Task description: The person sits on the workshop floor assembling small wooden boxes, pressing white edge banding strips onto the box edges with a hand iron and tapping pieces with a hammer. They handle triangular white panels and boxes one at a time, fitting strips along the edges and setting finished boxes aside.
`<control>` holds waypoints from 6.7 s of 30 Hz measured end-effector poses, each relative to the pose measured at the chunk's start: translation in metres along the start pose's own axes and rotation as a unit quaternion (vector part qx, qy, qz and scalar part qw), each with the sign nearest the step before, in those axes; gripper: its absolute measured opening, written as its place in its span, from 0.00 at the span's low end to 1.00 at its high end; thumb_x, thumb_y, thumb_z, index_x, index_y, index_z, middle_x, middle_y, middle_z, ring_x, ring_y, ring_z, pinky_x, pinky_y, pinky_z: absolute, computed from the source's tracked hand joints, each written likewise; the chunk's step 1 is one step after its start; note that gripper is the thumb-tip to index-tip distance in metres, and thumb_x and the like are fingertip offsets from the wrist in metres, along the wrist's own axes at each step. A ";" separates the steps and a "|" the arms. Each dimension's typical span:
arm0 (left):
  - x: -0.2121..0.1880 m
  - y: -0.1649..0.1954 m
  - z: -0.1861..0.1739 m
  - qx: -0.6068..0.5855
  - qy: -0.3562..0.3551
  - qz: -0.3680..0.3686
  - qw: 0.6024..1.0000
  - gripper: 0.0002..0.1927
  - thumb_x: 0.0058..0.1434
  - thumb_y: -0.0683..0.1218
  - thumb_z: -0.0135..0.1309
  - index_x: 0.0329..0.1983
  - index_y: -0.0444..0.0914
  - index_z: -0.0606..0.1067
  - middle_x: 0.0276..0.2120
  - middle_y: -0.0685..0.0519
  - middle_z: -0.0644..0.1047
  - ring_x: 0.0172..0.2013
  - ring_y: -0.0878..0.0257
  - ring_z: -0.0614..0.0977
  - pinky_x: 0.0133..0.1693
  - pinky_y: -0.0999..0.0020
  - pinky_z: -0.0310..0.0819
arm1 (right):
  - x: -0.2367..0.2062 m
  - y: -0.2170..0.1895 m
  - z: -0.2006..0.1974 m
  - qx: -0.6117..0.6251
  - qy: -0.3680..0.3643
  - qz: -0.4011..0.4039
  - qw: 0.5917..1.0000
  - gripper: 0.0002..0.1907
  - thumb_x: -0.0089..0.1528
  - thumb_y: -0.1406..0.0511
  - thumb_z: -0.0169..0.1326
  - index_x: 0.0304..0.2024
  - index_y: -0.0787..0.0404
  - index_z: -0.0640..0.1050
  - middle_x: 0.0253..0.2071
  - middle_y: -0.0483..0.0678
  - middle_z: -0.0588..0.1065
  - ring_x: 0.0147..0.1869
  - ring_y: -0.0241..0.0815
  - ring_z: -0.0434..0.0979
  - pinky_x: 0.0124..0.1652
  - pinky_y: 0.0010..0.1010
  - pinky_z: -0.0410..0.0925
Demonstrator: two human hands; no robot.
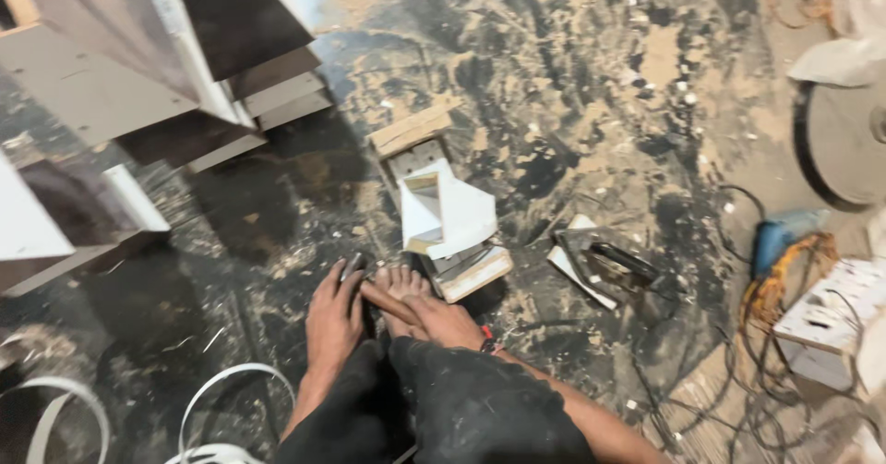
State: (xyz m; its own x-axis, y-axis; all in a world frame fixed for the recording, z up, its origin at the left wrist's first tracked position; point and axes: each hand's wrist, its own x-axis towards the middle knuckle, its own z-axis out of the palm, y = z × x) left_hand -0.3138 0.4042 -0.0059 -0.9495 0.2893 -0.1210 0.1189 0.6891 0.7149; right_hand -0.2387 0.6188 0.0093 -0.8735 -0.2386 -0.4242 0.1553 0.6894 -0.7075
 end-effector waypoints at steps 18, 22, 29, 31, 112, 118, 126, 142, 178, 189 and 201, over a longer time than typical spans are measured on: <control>0.062 -0.030 0.031 0.056 -0.036 0.100 0.993 0.23 0.56 0.44 0.56 0.57 0.44 0.76 0.63 0.43 0.71 0.58 0.43 0.75 0.58 0.51 0.69 | 0.111 0.165 -0.370 0.301 0.504 0.060 0.807 0.11 0.73 0.67 0.49 0.49 0.70 0.77 0.40 0.57 0.75 0.39 0.46 0.76 0.36 0.31 0.71; 0.105 -0.068 0.056 0.037 0.014 0.180 0.983 0.20 0.54 0.47 0.56 0.52 0.44 0.78 0.56 0.45 0.75 0.53 0.46 0.79 0.53 0.52 0.74 | 0.181 0.275 -0.429 -0.105 0.532 0.204 0.815 0.23 0.65 0.64 0.54 0.58 0.75 0.72 0.53 0.70 0.70 0.56 0.65 0.69 0.53 0.46 0.64; 0.120 -0.109 0.086 0.014 -0.059 0.143 0.988 0.18 0.55 0.46 0.57 0.51 0.45 0.80 0.53 0.46 0.79 0.52 0.49 0.81 0.54 0.54 0.74 | 0.239 0.321 -0.459 -0.229 0.374 0.283 0.853 0.25 0.65 0.65 0.50 0.63 0.70 0.69 0.63 0.70 0.69 0.67 0.70 0.67 0.64 0.52 0.62; 0.104 -0.116 0.074 0.006 -0.078 0.131 0.988 0.18 0.55 0.46 0.57 0.50 0.45 0.80 0.51 0.46 0.79 0.52 0.50 0.82 0.54 0.55 0.74 | 0.235 0.300 -0.430 -0.246 0.420 0.276 0.829 0.24 0.66 0.68 0.48 0.64 0.70 0.70 0.62 0.71 0.69 0.63 0.71 0.68 0.58 0.54 0.63; 0.108 -0.159 -0.136 -0.146 0.111 -0.026 0.983 0.08 0.64 0.45 0.60 0.45 0.40 0.83 0.42 0.50 0.82 0.45 0.53 0.82 0.47 0.61 0.76 | 0.056 -0.151 0.016 0.027 0.059 -0.063 0.996 0.25 0.59 0.63 0.62 0.57 0.63 0.76 0.37 0.56 0.81 0.36 0.52 0.85 0.34 0.35 0.74; 0.120 -0.161 -0.128 -0.092 0.128 0.012 0.987 0.09 0.64 0.45 0.61 0.46 0.41 0.82 0.45 0.53 0.80 0.50 0.54 0.78 0.49 0.61 0.75 | 0.092 -0.138 0.018 0.025 0.067 -0.057 0.996 0.27 0.58 0.63 0.63 0.60 0.60 0.75 0.34 0.52 0.83 0.29 0.41 0.84 0.30 0.30 0.74; 0.128 -0.168 -0.119 -0.065 0.142 0.009 0.988 0.10 0.62 0.44 0.61 0.47 0.44 0.82 0.47 0.56 0.79 0.51 0.54 0.77 0.50 0.61 0.75 | 0.104 -0.178 0.019 0.355 0.078 0.151 0.919 0.33 0.67 0.63 0.51 0.74 0.56 0.60 0.37 0.44 0.73 0.28 0.31 0.70 0.26 0.23 0.67; 0.127 -0.175 -0.114 -0.026 0.145 0.006 0.989 0.12 0.57 0.43 0.62 0.46 0.45 0.83 0.47 0.56 0.78 0.50 0.53 0.76 0.47 0.60 0.76 | 0.147 -0.182 0.061 0.189 0.112 0.189 0.957 0.29 0.67 0.56 0.50 0.67 0.60 0.65 0.46 0.53 0.77 0.47 0.43 0.78 0.46 0.34 0.71; 0.122 -0.173 -0.119 -0.052 0.143 -0.035 0.988 0.12 0.58 0.42 0.63 0.45 0.46 0.84 0.43 0.55 0.76 0.49 0.54 0.76 0.48 0.60 0.74 | 0.145 -0.187 0.072 0.186 0.144 0.109 0.966 0.30 0.70 0.55 0.44 0.72 0.60 0.62 0.52 0.60 0.78 0.51 0.53 0.79 0.51 0.38 0.72; 0.120 -0.168 -0.127 -0.045 0.133 -0.051 0.989 0.11 0.57 0.43 0.62 0.43 0.43 0.83 0.42 0.52 0.76 0.51 0.52 0.76 0.49 0.57 0.74 | 0.143 -0.191 0.077 0.161 0.125 0.096 0.974 0.28 0.71 0.56 0.43 0.71 0.61 0.63 0.59 0.59 0.76 0.62 0.50 0.77 0.60 0.36 0.68; 0.106 -0.142 -0.145 -0.073 0.135 -0.051 0.987 0.09 0.63 0.43 0.57 0.47 0.40 0.80 0.44 0.50 0.77 0.51 0.49 0.77 0.50 0.57 0.74 | 0.047 -0.158 0.059 0.037 0.041 0.121 0.991 0.23 0.63 0.58 0.55 0.60 0.57 0.73 0.40 0.58 0.81 0.43 0.59 0.82 0.44 0.43 0.71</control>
State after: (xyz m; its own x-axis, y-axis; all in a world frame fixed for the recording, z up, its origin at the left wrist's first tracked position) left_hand -0.4735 0.2408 -0.0203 -0.9995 0.0225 -0.0236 -0.0055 0.5965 0.8026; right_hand -0.2775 0.4583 0.0681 -0.8407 -0.0144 -0.5414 0.3954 0.6669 -0.6316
